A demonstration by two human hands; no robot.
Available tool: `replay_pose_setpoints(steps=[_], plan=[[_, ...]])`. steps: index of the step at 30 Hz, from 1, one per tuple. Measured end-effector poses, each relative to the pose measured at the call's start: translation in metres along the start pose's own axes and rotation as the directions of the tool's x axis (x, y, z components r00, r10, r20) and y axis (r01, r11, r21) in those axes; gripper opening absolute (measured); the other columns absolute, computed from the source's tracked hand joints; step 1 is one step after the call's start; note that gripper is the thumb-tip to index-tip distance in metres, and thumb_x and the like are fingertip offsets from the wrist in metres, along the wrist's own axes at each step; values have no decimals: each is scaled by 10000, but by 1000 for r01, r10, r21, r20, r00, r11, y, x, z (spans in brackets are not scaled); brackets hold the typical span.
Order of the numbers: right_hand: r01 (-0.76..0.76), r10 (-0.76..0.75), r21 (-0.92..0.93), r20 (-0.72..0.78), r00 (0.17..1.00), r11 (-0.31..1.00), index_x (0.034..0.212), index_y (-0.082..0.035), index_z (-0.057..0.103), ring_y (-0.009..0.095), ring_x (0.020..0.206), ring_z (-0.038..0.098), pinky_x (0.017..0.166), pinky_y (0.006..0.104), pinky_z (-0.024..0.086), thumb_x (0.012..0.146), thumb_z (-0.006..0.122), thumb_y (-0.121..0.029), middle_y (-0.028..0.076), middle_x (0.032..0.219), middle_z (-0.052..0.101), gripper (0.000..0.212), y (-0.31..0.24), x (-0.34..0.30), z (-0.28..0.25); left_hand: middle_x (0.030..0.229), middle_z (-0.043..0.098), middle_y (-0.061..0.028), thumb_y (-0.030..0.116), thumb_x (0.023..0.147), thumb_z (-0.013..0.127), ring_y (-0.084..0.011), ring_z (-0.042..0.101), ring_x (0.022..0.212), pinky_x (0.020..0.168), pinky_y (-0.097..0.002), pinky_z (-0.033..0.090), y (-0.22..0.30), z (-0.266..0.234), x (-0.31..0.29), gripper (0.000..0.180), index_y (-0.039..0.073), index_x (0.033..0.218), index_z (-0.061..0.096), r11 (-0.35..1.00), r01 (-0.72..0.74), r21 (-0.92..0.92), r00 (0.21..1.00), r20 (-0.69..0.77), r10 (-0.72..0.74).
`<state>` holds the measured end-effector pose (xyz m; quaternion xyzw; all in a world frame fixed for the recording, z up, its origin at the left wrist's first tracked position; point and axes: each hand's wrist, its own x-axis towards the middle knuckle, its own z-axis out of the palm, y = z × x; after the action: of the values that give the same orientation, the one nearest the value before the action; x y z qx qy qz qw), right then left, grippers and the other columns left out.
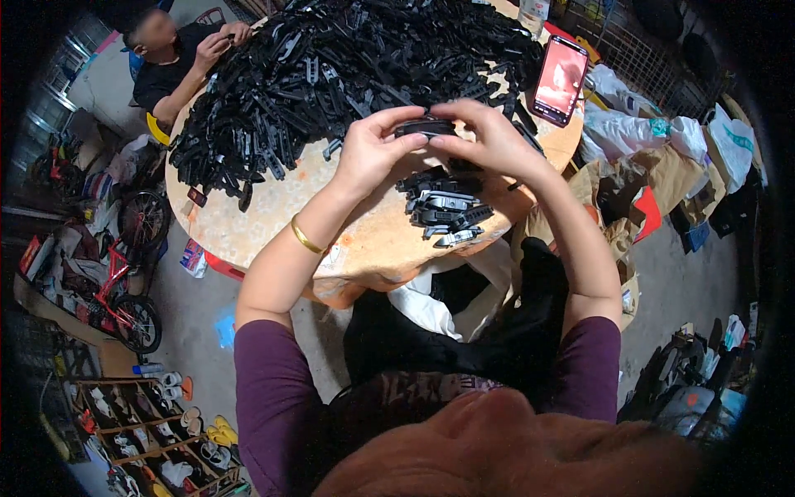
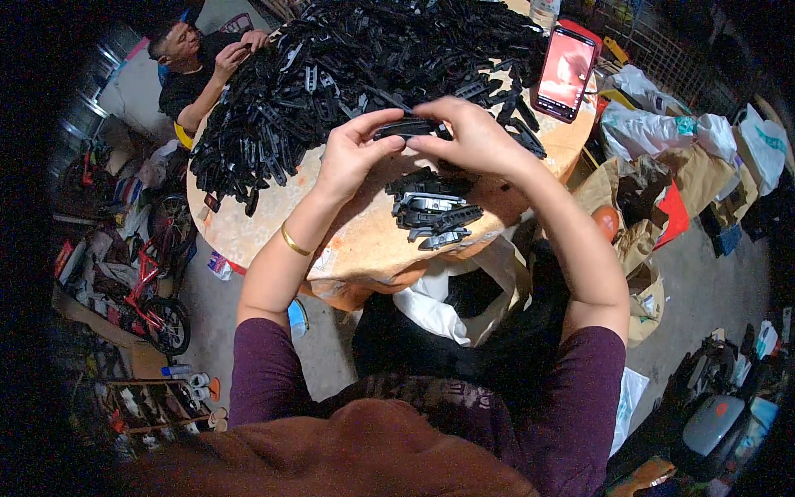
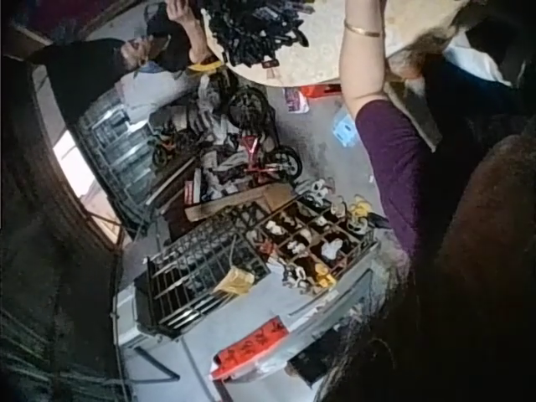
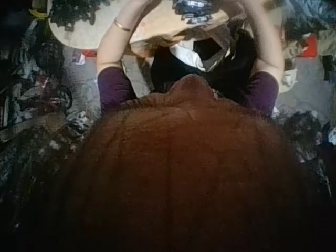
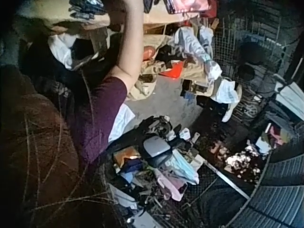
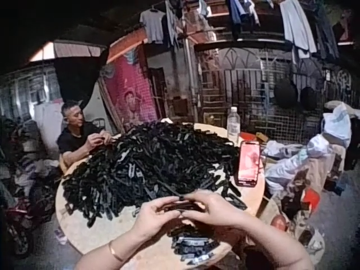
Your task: The person assembles plastic components by hand, picking pieces from a pile, fitting smaller parts into the plastic frames, and placing the assembled items onto the table.
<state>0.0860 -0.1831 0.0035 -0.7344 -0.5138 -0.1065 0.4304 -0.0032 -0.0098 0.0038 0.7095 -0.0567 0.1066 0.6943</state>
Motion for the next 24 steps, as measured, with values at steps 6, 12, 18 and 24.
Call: replay_pose_setpoints(steps=[6, 12, 18, 24], plan=[[-159, 161, -26, 169, 972, 987, 1005, -32, 619, 281, 715, 631, 642, 347, 486, 741, 680, -260, 158, 816, 640, 354, -22, -3, -15, 949, 641, -85, 16, 769, 647, -101, 595, 821, 721, -220, 491, 2, 2, -7, 319, -30, 1079, 586, 989, -80, 126, 996, 42, 75], [-20, 29, -98, 96, 995, 995, 908, -19, 624, 322, 727, 606, 648, 376, 479, 758, 664, -276, 156, 763, 615, 300, -15, -16, -10, 1014, 617, -71, 54, 780, 646, -103, 580, 859, 750, -240, 485, 8, -2, -6, 365, -13, 1128, 560, 993, -27, 113, 982, 190, 5], [-52, 111, -166, 373, 921, 985, 1134, 3, 538, 345, 1052, 513, 915, 383, 396, 821, 536, -481, 212, 1113, 548, 577, -4, -45, -19, 1057, 546, -134, 255, 671, 746, -207, 531, 926, 829, -300, 431, 7, -11, -5, 645, 23, 1213, 485, 726, -190, 661, 892, 425, -153], [35, 60, -246, 371, 927, 969, 1297, -72, 402, 398, 1165, 399, 984, 460, 306, 634, 650, -609, 229, 1275, 400, 888, -34, -82, -18, 1194, 450, -191, 220, 464, 807, -337, 436, 1133, 965, -366, 354, 7, -12, -16, 1036, 50, 1350, 297, 642, -449, 621, 734, 666, -130]])
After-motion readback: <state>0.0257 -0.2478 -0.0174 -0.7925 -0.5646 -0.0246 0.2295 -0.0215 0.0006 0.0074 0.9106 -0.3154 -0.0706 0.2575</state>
